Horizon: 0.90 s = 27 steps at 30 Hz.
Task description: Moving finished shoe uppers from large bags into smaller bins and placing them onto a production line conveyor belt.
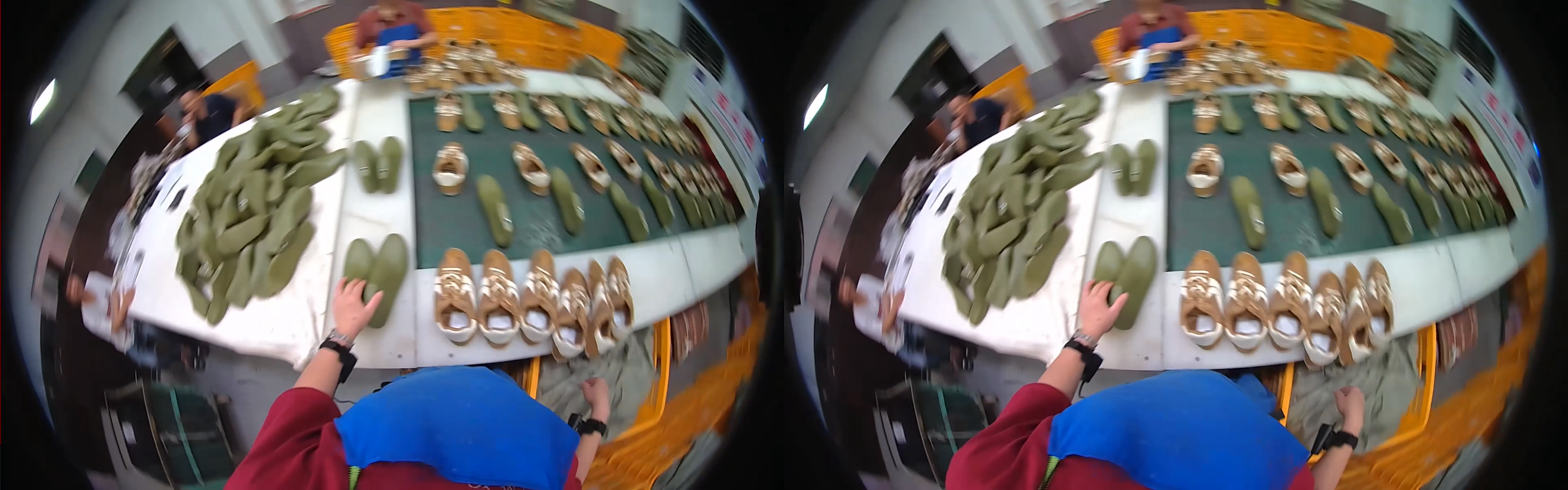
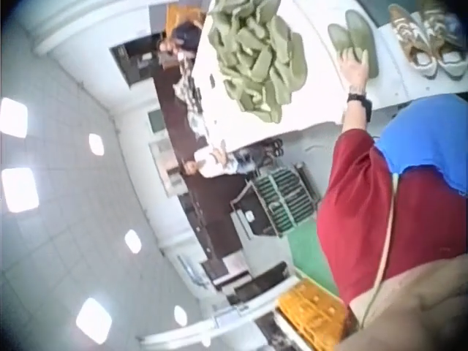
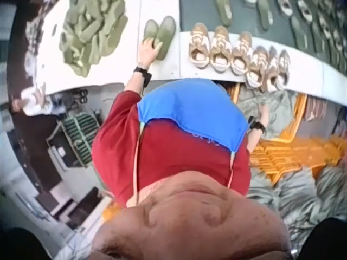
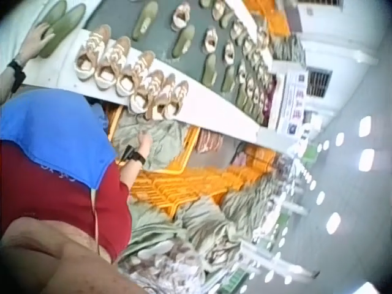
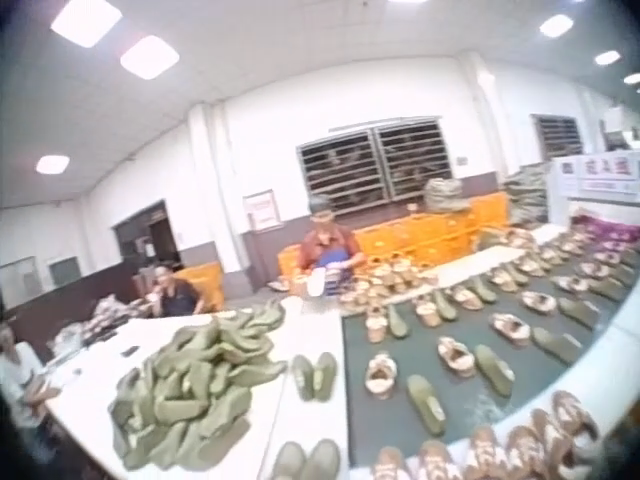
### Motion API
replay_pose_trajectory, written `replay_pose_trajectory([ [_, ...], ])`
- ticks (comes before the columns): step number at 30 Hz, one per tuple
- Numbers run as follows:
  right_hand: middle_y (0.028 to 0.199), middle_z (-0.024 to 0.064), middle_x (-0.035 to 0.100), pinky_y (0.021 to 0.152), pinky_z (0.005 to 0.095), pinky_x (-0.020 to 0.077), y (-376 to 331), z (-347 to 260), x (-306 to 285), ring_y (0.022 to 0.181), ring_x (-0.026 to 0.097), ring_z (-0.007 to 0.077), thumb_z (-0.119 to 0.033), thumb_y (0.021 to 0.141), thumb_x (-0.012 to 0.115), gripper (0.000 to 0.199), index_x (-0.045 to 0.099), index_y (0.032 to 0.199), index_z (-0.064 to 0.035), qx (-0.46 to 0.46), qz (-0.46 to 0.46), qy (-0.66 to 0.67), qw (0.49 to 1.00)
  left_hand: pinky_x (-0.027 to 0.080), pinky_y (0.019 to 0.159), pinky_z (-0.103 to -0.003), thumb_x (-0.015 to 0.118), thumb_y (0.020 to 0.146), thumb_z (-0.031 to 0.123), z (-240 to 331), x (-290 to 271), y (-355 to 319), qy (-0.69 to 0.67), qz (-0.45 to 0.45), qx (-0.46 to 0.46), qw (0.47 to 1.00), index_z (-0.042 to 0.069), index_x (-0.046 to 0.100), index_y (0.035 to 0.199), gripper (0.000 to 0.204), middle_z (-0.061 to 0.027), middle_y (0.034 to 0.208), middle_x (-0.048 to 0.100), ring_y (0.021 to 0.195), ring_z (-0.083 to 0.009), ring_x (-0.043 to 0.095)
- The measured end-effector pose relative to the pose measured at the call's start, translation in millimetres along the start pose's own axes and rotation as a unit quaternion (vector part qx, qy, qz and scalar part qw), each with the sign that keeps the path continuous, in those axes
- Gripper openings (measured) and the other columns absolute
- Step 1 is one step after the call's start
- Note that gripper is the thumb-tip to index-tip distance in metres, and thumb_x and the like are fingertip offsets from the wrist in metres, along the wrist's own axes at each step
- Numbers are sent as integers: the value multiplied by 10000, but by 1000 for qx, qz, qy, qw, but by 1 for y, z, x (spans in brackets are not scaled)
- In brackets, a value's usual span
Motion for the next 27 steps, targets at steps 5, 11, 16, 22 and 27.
replay_pose_trajectory([
  [5,676,171,614,604,285,469,5,-200,-92,634,614,210,-156,793,572,208,623,848,38,-176,-104,216,955,436,846,-419,633,756,253,-28,10,-2,-116,-42,-241,963,42,493,1179,493,-219,991,587,972,-374,536],
  [11,859,160,643,683,363,483,-32,-390,-49,775,621,305,-224,827,552,272,611,1021,-43,-514,-261,63,815,457,757,-450,595,758,145,-24,14,-16,-57,-70,-229,969,31,431,1211,495,-235,896,598,858,-395,566],
  [16,918,203,626,715,441,474,-48,-465,50,851,598,365,-370,841,516,542,363,1314,-153,-562,-262,-52,783,466,730,-461,604,760,221,10,0,-35,-61,-127,-216,966,-4,363,1254,594,-275,880,584,818,-413,577],
  [22,804,176,629,614,437,484,-53,-476,112,743,618,346,-304,814,561,448,415,1202,-135,-564,-218,-72,793,484,610,-459,582,783,312,44,-18,-52,-4,-210,-211,955,-31,322,1240,628,-236,751,618,692,-413,598],
  [27,647,127,602,514,433,460,-56,-469,120,618,605,332,-245,794,579,280,445,1006,-119,-594,-133,-54,791,471,556,-464,558,789,338,36,-21,-53,21,-205,-180,962,-14,339,1233,608,-223,689,614,639,-395,602],
])
Point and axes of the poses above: each hand's wrist, its own y-axis towards the middle knuckle, its own x-axis out of the palm, z = x × y, the point moved 1 cm from there along y, towards the middle knuckle
